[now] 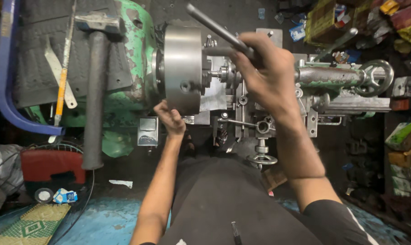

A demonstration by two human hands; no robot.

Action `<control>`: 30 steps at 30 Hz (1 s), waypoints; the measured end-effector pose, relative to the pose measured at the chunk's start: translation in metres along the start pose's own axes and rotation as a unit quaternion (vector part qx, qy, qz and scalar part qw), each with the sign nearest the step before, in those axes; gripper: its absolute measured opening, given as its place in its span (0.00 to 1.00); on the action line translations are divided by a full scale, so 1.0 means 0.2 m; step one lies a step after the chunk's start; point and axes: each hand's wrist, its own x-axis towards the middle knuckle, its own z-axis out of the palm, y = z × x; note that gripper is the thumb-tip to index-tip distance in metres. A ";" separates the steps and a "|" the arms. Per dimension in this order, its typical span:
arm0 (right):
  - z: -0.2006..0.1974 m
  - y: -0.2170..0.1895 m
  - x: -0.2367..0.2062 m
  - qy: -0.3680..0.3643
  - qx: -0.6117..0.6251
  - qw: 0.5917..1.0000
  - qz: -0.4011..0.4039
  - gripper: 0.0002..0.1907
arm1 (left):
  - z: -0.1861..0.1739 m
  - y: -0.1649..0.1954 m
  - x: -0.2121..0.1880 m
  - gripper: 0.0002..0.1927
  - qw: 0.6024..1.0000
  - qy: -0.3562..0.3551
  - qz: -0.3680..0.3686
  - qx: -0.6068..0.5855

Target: The person uses a wrench to tighten bolts on the chuck of a metal lathe. They repeatedly rotate the chuck by hand to check its movement and continue adjusting the bolts.

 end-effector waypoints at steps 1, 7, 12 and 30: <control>0.03 -0.02 0.05 -0.012 0.002 1.000 0.003 0.08 | -0.03 0.02 -0.03 0.30 0.996 -0.027 -0.081 0.040; 0.14 -0.12 0.21 -0.045 -0.008 0.999 0.021 0.11 | -0.12 0.02 -0.13 0.48 0.978 -0.103 -0.152 0.099; 0.17 -0.19 0.20 -0.070 -0.012 0.997 0.000 0.11 | -0.13 -0.10 -0.11 0.50 0.971 -0.147 -0.091 0.167; 0.22 -0.13 0.37 -0.252 -0.266 0.914 -0.175 0.18 | -0.04 1.39 0.85 0.27 0.833 -0.231 0.271 0.423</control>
